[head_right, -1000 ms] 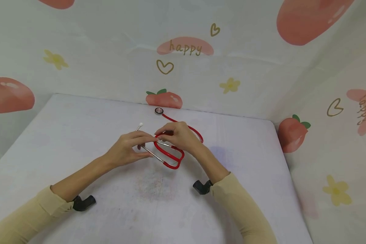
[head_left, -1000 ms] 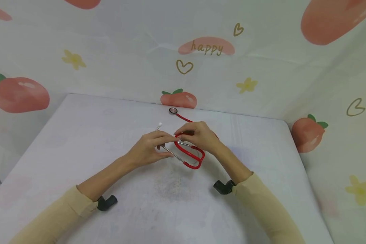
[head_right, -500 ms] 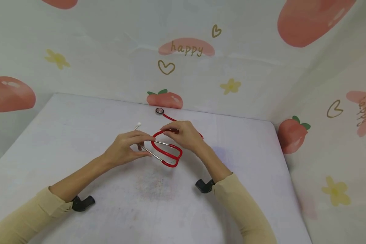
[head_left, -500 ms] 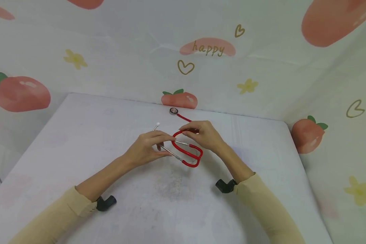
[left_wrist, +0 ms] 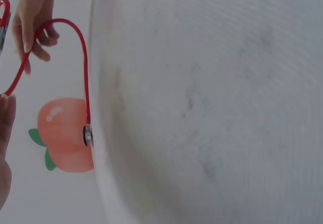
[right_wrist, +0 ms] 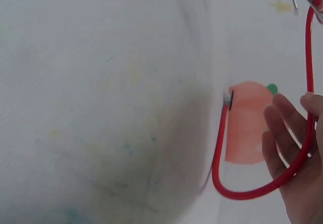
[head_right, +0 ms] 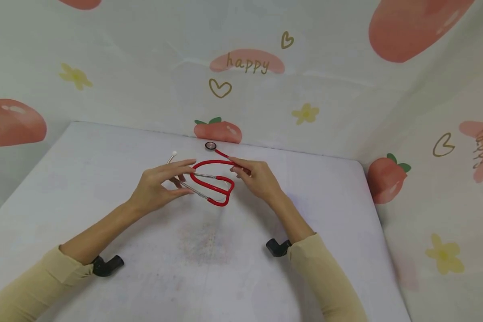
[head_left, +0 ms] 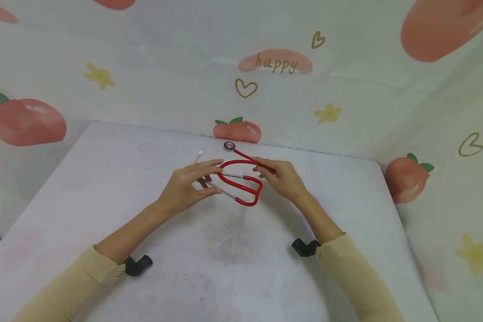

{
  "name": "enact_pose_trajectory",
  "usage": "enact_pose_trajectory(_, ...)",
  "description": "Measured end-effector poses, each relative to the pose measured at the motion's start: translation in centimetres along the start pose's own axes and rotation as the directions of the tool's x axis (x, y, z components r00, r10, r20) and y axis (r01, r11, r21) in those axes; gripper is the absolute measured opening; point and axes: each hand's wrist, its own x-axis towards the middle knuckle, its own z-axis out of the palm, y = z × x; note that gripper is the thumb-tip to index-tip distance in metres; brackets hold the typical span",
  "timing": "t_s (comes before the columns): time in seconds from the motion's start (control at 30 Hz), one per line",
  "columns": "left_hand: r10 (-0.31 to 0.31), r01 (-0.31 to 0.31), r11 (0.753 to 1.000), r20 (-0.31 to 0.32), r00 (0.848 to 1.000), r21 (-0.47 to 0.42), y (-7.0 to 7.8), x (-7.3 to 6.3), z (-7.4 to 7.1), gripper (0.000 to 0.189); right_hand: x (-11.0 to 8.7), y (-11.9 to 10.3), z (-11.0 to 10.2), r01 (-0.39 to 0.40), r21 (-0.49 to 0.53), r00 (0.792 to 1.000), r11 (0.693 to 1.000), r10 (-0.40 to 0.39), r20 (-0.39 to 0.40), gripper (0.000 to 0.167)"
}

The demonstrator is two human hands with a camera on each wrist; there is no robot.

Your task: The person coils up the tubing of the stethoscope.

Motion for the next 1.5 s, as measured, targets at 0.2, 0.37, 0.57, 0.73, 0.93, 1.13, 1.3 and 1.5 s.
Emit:
enact_pose_trajectory(0.2,0.004,-0.005,1.0,-0.041,0.999,-0.013,-0.3,-0.1,-0.3,0.062,-0.6,0.9,-0.2,-0.019,0.072,0.999,0.997,0.021,-0.032,0.039)
enact_pose_trajectory(0.37,0.003,-0.003,1.0,-0.043,0.999,-0.002,-0.4,-0.3,-0.3,0.065,-1.1,1.3,-0.6,0.019,0.083,0.996,0.996,-0.012,-0.091,0.038)
enact_pose_trajectory(0.57,-0.018,0.018,0.999,-0.03,0.999,0.029,-0.5,-0.5,-0.3,0.07,-1.7,1.2,-1.6,0.112,0.136,0.98,0.984,-0.087,-0.178,0.032)
enact_pose_trajectory(0.73,-0.008,0.009,1.0,-0.028,1.0,0.021,-0.5,-0.4,-0.3,0.06,-2.4,0.1,-2.6,0.149,0.091,0.971,0.985,-0.128,-0.201,0.03)
enact_pose_trajectory(0.93,-0.027,0.027,1.0,-0.083,0.996,-0.003,-0.4,-0.2,-0.6,0.059,-3.1,0.4,-3.2,0.22,-0.006,0.953,0.975,-0.216,-0.213,0.028)
enact_pose_trajectory(1.13,-0.065,0.063,0.998,-0.145,0.987,-0.016,-0.1,0.5,-1.0,0.06,-3.9,0.7,-2.8,0.233,-0.008,0.964,0.972,-0.232,-0.131,0.036)
enact_pose_trajectory(1.3,-0.082,0.082,0.997,-0.178,0.981,-0.005,0.0,0.8,-1.2,0.062,-4.2,0.6,-2.2,0.197,-0.002,0.976,0.98,-0.197,-0.098,0.039)
enact_pose_trajectory(1.5,-0.114,0.123,0.992,-0.236,0.965,0.025,0.1,0.9,-1.8,0.061,-4.5,0.9,-1.4,0.218,0.024,0.973,0.976,-0.215,-0.087,0.039)
